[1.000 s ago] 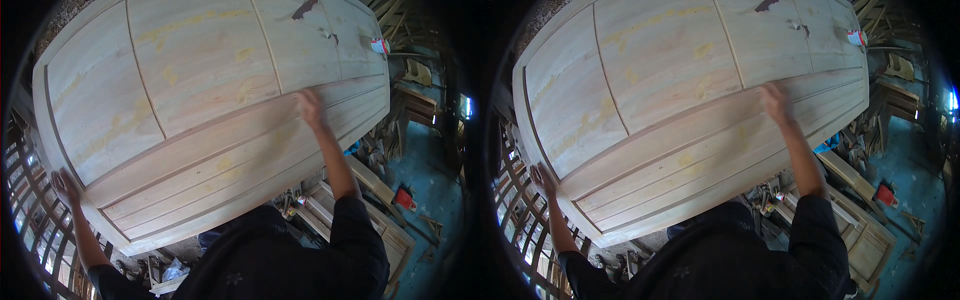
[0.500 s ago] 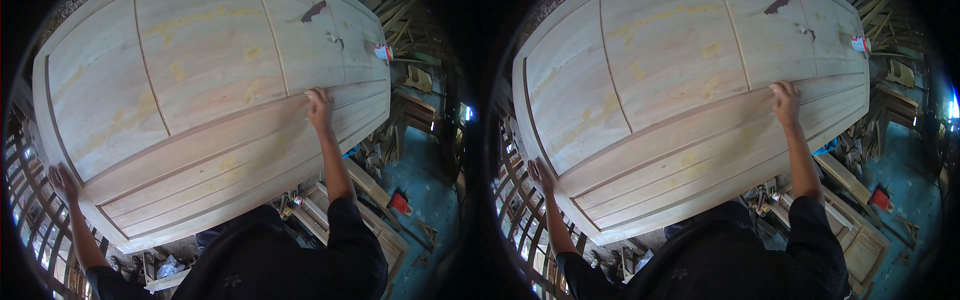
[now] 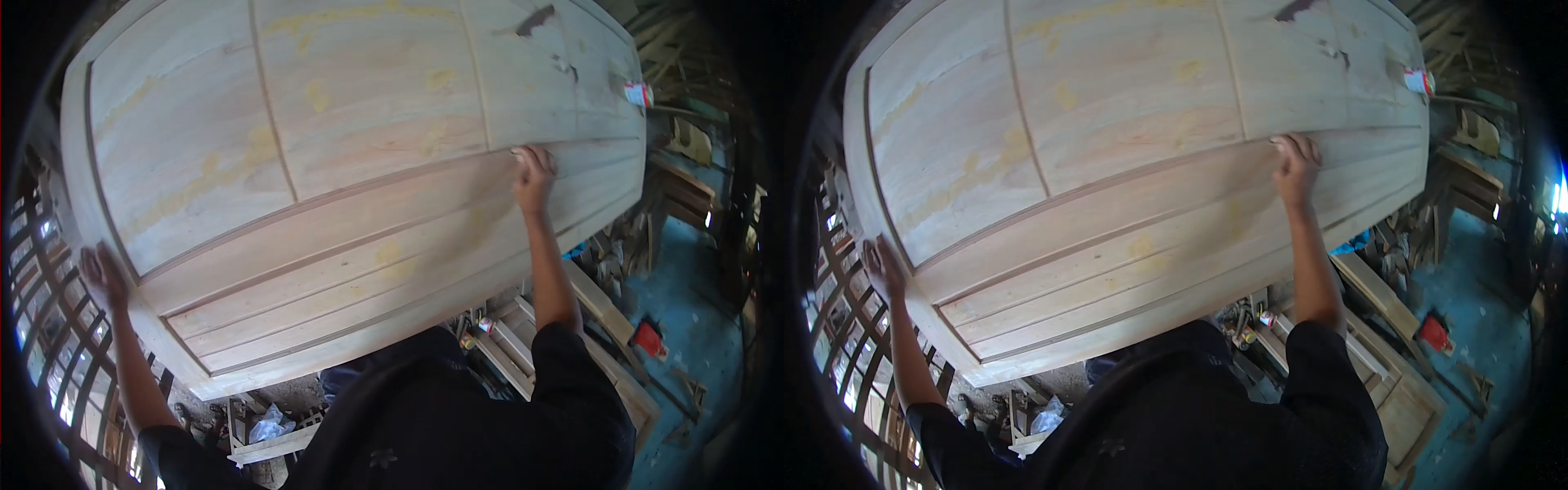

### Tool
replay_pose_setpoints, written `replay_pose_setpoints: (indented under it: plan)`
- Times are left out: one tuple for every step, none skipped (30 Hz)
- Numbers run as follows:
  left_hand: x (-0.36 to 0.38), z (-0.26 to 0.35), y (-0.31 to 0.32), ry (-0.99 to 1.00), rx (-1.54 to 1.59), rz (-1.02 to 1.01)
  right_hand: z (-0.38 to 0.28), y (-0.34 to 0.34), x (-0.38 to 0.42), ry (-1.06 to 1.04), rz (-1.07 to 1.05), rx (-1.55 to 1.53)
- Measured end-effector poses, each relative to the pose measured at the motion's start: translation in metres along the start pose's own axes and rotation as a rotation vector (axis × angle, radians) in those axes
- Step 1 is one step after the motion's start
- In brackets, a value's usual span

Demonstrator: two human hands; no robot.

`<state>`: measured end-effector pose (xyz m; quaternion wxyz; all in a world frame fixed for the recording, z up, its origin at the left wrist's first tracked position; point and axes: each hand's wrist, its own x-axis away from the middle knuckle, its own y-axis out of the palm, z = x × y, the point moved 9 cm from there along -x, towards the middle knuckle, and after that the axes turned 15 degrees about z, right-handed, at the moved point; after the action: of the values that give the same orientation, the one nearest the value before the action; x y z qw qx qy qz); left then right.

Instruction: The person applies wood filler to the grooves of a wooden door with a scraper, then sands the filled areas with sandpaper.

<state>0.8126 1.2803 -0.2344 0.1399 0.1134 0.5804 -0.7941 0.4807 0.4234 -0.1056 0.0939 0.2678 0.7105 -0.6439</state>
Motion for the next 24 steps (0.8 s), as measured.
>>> replay_pose_setpoints:
  plan:
    - [0.002, 0.002, -0.001, -0.055, 0.071, 0.024, -0.003, 0.002, 0.0, 0.012, 0.002, 0.033]
    - [0.006, 0.0, 0.001, -0.105, 0.134, 0.045, -0.015, 0.009, 0.004, 0.03, -0.003, 0.059]
    - [0.005, 0.003, -0.002, -0.065, 0.053, 0.044, -0.057, 0.022, 0.005, -0.052, -0.036, -0.049]
    - [0.004, 0.009, -0.005, -0.024, -0.023, 0.043, -0.11, 0.033, 0.006, -0.059, -0.06, -0.148]
    - [0.003, 0.014, -0.008, -0.03, -0.016, 0.061, -0.167, 0.046, 0.005, -0.071, -0.076, -0.243]
    - [0.002, 0.023, -0.012, -0.033, -0.004, 0.074, -0.22, 0.062, 0.006, -0.064, -0.088, -0.365]
    - [0.001, 0.034, -0.016, -0.079, 0.116, 0.079, -0.271, 0.077, 0.008, -0.076, -0.15, -0.429]
    - [0.001, 0.034, -0.016, -0.096, 0.153, 0.066, -0.319, 0.093, 0.014, -0.107, -0.166, -0.504]
    - [0.001, 0.032, -0.015, -0.104, 0.184, 0.076, -0.357, 0.104, 0.016, -0.177, -0.205, -0.604]
    - [0.001, 0.029, -0.013, -0.111, 0.218, 0.084, -0.354, 0.104, 0.013, -0.18, -0.207, -0.609]
    - [0.002, 0.022, -0.009, -0.147, 0.222, 0.085, -0.342, 0.098, 0.009, -0.233, -0.189, -0.581]
    - [0.004, 0.016, -0.005, -0.171, 0.251, 0.086, -0.326, 0.088, 0.008, -0.289, -0.177, -0.557]
    - [0.004, 0.02, -0.01, -0.138, 0.198, 0.083, -0.284, 0.073, 0.008, -0.251, -0.184, -0.562]
    - [0.003, 0.029, -0.015, -0.107, 0.148, 0.085, -0.236, 0.066, 0.01, -0.227, -0.214, -0.447]
    - [0.002, 0.033, -0.016, -0.062, 0.117, 0.083, -0.195, 0.052, 0.009, -0.255, -0.238, -0.255]
    - [0.003, 0.037, -0.019, -0.064, 0.118, 0.103, -0.196, 0.051, 0.009, -0.27, -0.242, -0.264]
    - [0.003, 0.043, -0.021, -0.073, 0.124, 0.105, -0.196, 0.048, 0.01, -0.272, -0.196, -0.231]
    - [0.002, 0.046, -0.022, -0.076, 0.135, 0.105, -0.196, 0.046, 0.014, -0.268, -0.147, -0.194]
    - [0.002, 0.046, -0.023, -0.038, 0.116, 0.119, -0.226, 0.069, 0.034, -0.223, -0.178, -0.443]
    - [0.0, 0.048, -0.024, -0.036, 0.116, 0.132, -0.292, 0.078, 0.027, -0.221, -0.154, -0.535]
    - [0.0, 0.05, -0.024, -0.055, 0.14, 0.117, -0.351, 0.091, 0.027, -0.246, -0.142, -0.64]
    - [0.001, 0.048, -0.023, -0.075, 0.162, 0.101, -0.407, 0.107, 0.029, -0.302, -0.182, -0.656]
    - [0.003, 0.043, -0.021, -0.074, 0.167, 0.126, -0.455, 0.116, 0.023, -0.395, -0.176, -0.667]
    - [0.003, 0.043, -0.019, -0.07, 0.169, 0.138, -0.482, 0.121, 0.019, -0.465, -0.235, -0.673]
